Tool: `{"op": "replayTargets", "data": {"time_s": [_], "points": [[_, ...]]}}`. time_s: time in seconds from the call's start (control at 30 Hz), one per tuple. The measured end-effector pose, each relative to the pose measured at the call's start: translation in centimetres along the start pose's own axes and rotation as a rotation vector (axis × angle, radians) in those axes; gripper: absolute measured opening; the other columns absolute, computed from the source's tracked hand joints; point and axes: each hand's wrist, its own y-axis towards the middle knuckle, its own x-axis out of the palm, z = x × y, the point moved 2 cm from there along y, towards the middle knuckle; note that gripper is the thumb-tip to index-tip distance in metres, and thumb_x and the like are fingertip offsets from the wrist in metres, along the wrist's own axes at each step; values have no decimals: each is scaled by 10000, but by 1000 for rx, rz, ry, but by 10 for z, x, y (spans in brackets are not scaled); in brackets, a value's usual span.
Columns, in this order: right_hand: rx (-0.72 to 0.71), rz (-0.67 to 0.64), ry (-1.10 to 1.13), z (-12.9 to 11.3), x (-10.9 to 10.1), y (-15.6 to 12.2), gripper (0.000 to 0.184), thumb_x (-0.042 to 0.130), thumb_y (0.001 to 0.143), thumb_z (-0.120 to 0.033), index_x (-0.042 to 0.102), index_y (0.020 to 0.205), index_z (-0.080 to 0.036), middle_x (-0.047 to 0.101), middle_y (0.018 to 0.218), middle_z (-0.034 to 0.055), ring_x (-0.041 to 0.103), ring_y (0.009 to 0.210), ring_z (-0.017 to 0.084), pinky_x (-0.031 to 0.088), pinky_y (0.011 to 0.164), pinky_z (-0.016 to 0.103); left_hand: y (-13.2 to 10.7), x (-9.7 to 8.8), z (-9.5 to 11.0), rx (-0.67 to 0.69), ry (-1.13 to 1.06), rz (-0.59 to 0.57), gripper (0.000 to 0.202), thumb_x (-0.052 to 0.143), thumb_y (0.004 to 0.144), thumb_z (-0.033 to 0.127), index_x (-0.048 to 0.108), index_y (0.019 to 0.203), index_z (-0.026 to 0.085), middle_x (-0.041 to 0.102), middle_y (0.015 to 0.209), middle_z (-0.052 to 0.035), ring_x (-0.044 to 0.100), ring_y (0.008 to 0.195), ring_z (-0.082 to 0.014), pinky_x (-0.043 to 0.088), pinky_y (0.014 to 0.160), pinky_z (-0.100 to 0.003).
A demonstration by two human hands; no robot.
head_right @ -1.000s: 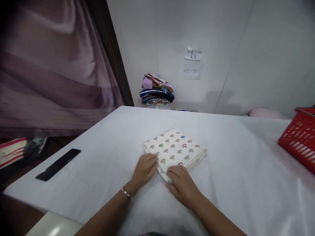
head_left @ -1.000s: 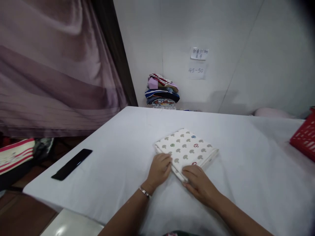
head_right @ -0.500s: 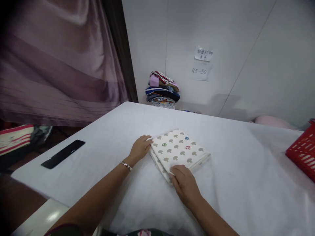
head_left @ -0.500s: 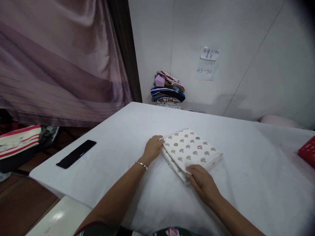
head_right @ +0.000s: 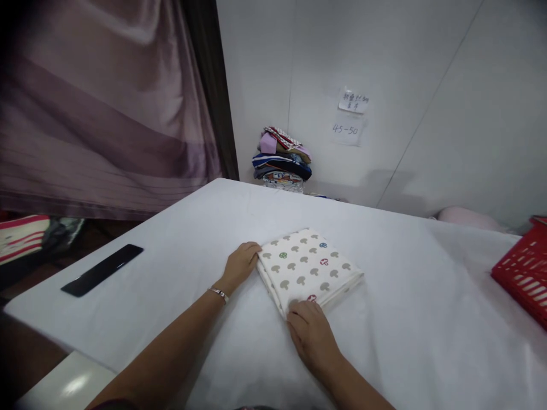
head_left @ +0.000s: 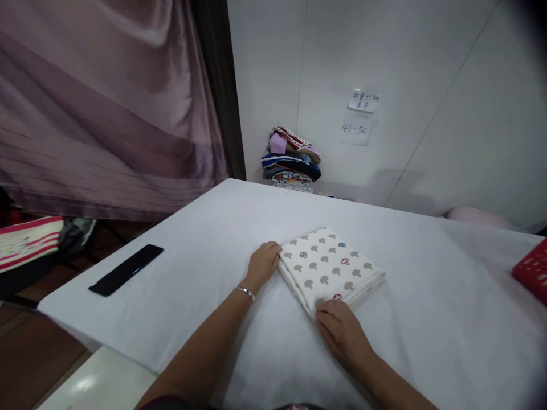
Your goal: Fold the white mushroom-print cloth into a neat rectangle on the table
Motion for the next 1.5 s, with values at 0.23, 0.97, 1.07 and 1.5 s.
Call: {"op": "replayTargets", "data": {"time_s": [0.23, 0.97, 1.07, 1.5], "points": [[68, 31, -37, 0, 9, -5, 149, 476, 852, -160, 559, 970, -196, 615, 991, 98, 565, 907, 231, 459, 806, 394, 5, -6, 14, 228, 106, -107, 379, 467, 809, 72, 577, 1139, 223, 554, 1258, -65, 491, 1124, -230, 425, 902, -388], [46, 25, -164, -7, 20, -1, 252, 466, 804, -47, 582, 979, -186, 603, 898, 69, 527, 818, 204, 408, 785, 370, -13, -6, 11, 251, -195, -147, 333, 434, 818, 87, 604, 1071, 221, 613, 1126, -60, 507, 1067, -194, 411, 927, -383], [26, 55, -162, -9, 22, -5, 301, 439, 801, -37, 575, 1031, -175, 618, 976, 86, 541, 886, 209, 398, 852, 390, -16, -3, 12, 145, -299, -102, 313, 446, 801, 98, 627, 1019, 231, 623, 1104, -48, 514, 1073, -191, 402, 963, -400], [238, 103, 94, 83, -42, 33, 261, 441, 892, -283, 632, 1067, -252, 611, 1186, 76, 518, 1147, 217, 413, 978, 400, -60, 0, 64, -1137, -1340, -27, 559, 644, 762, 425, 428, 1231, 209, 501, 1292, -139, 564, 1088, -258, 548, 738, -359]]}}
